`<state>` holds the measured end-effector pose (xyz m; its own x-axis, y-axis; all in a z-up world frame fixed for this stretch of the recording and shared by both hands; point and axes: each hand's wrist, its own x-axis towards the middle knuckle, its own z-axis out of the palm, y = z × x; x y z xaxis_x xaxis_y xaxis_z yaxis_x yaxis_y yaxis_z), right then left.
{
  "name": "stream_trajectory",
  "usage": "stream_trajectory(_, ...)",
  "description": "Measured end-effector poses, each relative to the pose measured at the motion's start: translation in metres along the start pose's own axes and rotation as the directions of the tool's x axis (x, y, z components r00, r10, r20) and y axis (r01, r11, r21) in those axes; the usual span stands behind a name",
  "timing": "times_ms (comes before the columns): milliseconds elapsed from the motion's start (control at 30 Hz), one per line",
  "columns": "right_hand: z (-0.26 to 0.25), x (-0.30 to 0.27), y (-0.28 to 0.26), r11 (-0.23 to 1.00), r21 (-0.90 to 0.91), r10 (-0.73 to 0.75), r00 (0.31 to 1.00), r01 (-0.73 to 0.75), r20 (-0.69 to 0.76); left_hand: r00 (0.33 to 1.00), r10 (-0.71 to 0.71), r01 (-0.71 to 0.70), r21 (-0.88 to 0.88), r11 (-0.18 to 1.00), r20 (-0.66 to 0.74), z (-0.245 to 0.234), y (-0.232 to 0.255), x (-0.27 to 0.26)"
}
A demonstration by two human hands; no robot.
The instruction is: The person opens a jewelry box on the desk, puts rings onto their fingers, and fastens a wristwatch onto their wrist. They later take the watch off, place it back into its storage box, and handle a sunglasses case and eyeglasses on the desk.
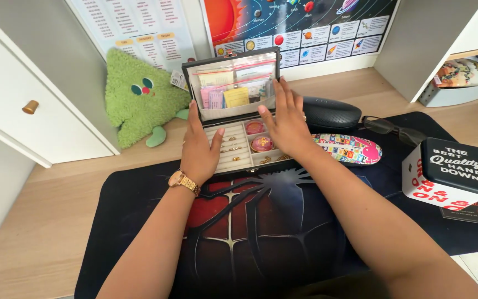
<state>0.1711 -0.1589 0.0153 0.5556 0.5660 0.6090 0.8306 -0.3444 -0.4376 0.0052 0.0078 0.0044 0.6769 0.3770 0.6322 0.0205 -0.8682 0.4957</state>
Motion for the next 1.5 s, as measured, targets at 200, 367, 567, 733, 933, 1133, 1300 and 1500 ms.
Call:
stream_trajectory(200,-0.032,-0.010,-0.049,0.973,0.044,-0.217,0.964,0.226,-0.154,0.995,0.066,-0.087,-0.352,0.932,-0.073,-0.015,0.045,-0.007)
stream_trajectory(367,-0.037,-0.026,-0.086,0.901,0.404,-0.193,0.980,0.156,0.051,0.985,0.170,-0.051,-0.889,0.456,0.031,-0.032,0.070,-0.013)
stream_trajectory(567,-0.028,-0.027,-0.085,0.593,0.796,-0.072,0.977,-0.120,0.201,0.984,0.158,0.065,-0.989,0.134,0.086,-0.038,0.071,-0.009)
stream_trajectory(733,-0.019,-0.025,-0.076,0.443,0.825,-0.045,0.910,-0.351,0.412,0.975,0.147,0.166,-0.986,0.005,0.164,-0.044,0.072,-0.006)
stream_trajectory(933,-0.021,-0.017,-0.065,0.495,0.811,-0.039,0.925,-0.312,0.379,0.962,0.145,0.254,-0.953,-0.166,0.231,-0.047,0.068,0.003)
stream_trajectory(1133,-0.034,0.003,-0.035,0.779,0.602,0.056,0.975,-0.179,0.217,0.950,0.020,0.312,-0.946,-0.084,0.311,-0.038,0.034,0.009)
stream_trajectory(1300,-0.037,0.001,-0.012,0.988,-0.153,0.054,0.946,-0.005,0.319,0.923,-0.320,0.355,-0.801,0.482,0.216,-0.008,0.004,0.011)
stream_trajectory(1500,-0.020,-0.010,0.000,0.940,-0.339,0.134,0.895,0.021,0.426,0.877,-0.418,0.446,-0.719,0.532,0.235,0.005,-0.010,0.004)
